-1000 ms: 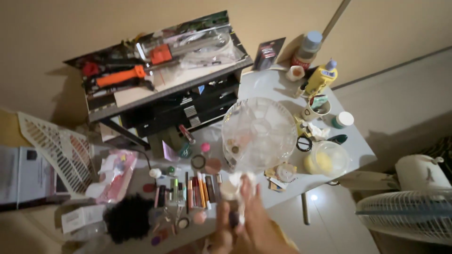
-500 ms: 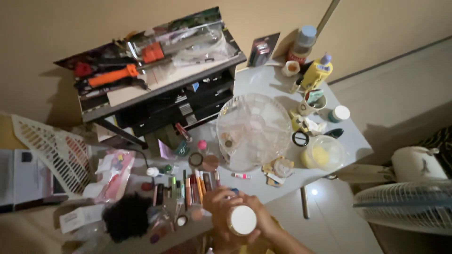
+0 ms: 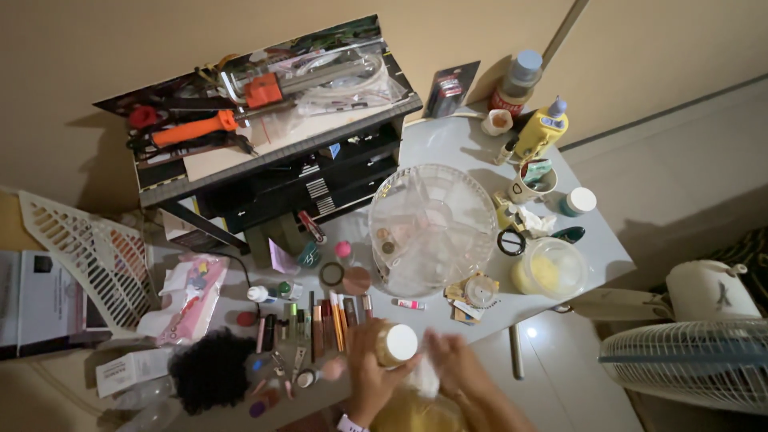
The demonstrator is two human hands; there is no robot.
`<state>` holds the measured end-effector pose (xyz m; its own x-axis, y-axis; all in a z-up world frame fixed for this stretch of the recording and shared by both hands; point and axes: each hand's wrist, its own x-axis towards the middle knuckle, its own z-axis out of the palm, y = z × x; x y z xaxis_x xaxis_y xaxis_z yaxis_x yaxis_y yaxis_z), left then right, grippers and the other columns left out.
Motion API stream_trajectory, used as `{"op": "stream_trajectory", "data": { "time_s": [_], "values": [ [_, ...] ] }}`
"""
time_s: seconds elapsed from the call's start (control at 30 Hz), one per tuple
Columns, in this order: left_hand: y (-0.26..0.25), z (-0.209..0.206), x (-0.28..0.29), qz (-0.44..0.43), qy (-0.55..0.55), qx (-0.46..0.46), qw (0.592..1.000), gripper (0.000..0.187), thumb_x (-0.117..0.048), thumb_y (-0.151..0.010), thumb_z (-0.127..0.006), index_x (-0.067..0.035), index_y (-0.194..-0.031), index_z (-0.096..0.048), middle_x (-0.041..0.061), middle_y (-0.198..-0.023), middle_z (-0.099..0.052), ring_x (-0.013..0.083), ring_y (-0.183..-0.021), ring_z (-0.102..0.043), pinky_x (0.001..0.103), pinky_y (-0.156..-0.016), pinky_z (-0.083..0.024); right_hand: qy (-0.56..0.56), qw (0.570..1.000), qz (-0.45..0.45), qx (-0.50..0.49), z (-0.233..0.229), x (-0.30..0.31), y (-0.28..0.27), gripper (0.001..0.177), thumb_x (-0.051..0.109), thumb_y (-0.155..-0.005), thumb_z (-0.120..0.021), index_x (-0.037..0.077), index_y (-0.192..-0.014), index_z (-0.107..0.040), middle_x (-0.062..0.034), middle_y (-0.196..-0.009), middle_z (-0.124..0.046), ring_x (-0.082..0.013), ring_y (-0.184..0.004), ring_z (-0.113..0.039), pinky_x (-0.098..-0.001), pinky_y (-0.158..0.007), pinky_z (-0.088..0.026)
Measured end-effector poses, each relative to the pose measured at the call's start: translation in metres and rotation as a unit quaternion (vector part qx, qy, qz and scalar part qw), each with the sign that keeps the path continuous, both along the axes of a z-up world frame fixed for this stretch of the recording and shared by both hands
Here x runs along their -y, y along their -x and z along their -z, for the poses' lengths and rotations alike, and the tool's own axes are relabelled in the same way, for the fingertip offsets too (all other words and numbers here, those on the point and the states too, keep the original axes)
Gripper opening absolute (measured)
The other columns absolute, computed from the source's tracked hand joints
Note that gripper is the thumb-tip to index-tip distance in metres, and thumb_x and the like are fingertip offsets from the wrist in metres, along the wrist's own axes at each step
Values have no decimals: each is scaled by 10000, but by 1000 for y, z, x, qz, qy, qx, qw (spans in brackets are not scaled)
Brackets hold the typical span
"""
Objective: The person removes various cosmetic items from a clear rotating organizer on a cluttered table, wipes each item with a tissue, and places them on the table. The person continues handling and wiping multiple small cosmetic containers and compacts throughout the clip.
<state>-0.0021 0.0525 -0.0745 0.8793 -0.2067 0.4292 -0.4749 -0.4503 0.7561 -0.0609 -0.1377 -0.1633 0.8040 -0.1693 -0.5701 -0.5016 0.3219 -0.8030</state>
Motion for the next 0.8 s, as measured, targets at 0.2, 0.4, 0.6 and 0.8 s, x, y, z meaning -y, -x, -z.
{"op": "stream_trajectory", "data": {
  "time_s": [0.2,0.4,0.6,0.8],
  "values": [
    [19,61,9,141,-40,-187,971,703,-293,-697,-973,-177,-1279,-598,99,-1216,-695,299,-1116,-649,404,-942,-533,563,819,-79,72,110,63,-79,182,58,-858,-546,29,-684,-592,-210,-907,-624,-429,-725,-631,-543,-654,-466],
    [16,105,20,96,-99,-251,958,722,-194,-681,-952,-148,-1305,-592,89,-1248,-701,285,-1114,-665,407,-924,-562,601,788,-111,-66,86,53,-112,449,424,-879,-654,116,-1205,-624,-170,-1068,-712,-425,-859,-685,-534,-608,-536],
    [22,136,18,108,-131,-274,946,769,-219,-664,-972,-147,-1312,-564,60,-1275,-677,301,-1155,-618,428,-917,-517,534,836,-57,-112,55,53,-109,511,436,-885,-502,161,-1303,-606,-190,-1240,-694,-495,-1082,-652,-599,-826,-532],
    [20,134,17,90,-134,-229,960,894,-166,-712,-913,-144,-1472,-445,79,-1408,-612,296,-1214,-613,411,-997,-489,433,901,28,2,52,61,-87,470,373,-855,-674,83,-1225,-694,-149,-1198,-747,-351,-1087,-693,-477,-902,-535]
  ]
}}
